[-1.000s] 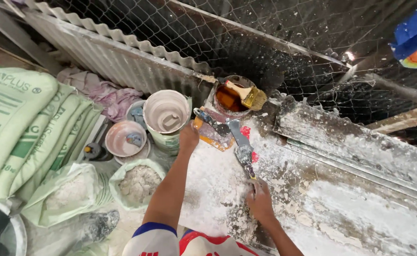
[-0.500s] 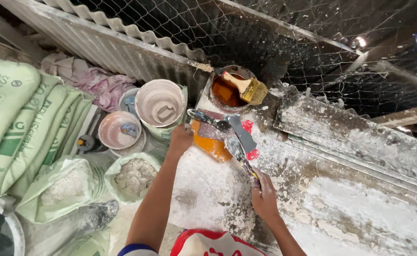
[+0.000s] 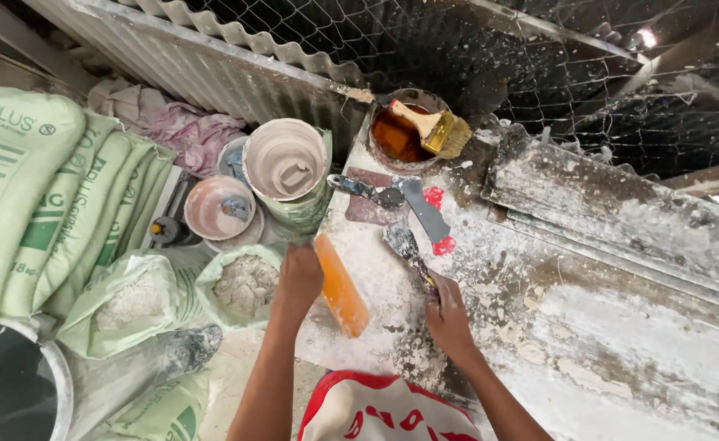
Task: Cleaning and preparing plaster molds for casting decorative cornices.
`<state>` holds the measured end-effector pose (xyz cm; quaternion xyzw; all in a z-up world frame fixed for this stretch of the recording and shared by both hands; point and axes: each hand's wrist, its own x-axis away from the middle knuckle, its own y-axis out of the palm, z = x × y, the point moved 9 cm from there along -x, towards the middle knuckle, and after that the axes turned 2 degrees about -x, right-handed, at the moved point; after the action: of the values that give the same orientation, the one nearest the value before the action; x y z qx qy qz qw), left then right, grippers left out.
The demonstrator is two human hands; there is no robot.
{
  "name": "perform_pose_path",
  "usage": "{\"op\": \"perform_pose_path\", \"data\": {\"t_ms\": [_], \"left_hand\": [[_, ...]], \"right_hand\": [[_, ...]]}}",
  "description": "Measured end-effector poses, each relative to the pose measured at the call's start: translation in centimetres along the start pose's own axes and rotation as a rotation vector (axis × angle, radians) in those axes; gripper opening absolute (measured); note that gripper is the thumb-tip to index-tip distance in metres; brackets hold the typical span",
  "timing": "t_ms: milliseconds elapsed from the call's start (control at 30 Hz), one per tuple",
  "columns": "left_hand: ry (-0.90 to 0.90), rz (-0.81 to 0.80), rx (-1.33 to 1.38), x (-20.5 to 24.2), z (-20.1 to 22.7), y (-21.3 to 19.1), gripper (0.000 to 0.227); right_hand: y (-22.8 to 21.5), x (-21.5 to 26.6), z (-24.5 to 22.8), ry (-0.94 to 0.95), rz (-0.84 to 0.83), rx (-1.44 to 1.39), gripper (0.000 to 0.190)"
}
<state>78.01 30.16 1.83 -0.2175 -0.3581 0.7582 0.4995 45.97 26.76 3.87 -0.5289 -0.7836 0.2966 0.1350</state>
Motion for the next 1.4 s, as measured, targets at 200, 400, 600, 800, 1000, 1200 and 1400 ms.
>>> {"op": "perform_pose_path", "data": {"t_ms": [200, 400, 600, 800, 1000, 1200, 1400], "left_hand": [[0.031, 0.033, -0.031, 5.1, 8.1, -3.4, 0.047], [0.042, -0.021, 0.094, 9.7, 10.1, 2.4, 0.056], [0.095, -0.037, 0.263, 12.5, 7.5, 5.7, 0.04], [0.025, -0.145, 0.284, 13.1, 4.6, -0.2, 0.041], [-0.191, -0.013, 0.145, 11.0, -3.7, -11.8, 0.044], [-0.188, -0.073, -0.092, 14.8, -11.5, -11.2, 0.038], [0.007, 0.099, 0.487, 18.9, -17.4, -5.4, 0.033]], "right_hand": [[3.9, -2.7, -0.5, -0.088, -0.137, 0.038, 0.057], [6.5, -6.3, -0.6, -0.182, -0.162, 0.053, 0.048], [4.7, -7.7, -1.2, -0.042, -0.266, 0.171, 0.052], [4.1, -7.5, 3.1, 0.008, -0.263, 0.372, 0.053], [5.2, -7.7, 6.0, -0.015, -0.163, 0.589, 0.052], [6.1, -10.8, 1.2, -0.161, -0.168, 0.487, 0.052], [8.3, -15.9, -1.4, -0.103, -0.312, 0.464, 0.054]]}}
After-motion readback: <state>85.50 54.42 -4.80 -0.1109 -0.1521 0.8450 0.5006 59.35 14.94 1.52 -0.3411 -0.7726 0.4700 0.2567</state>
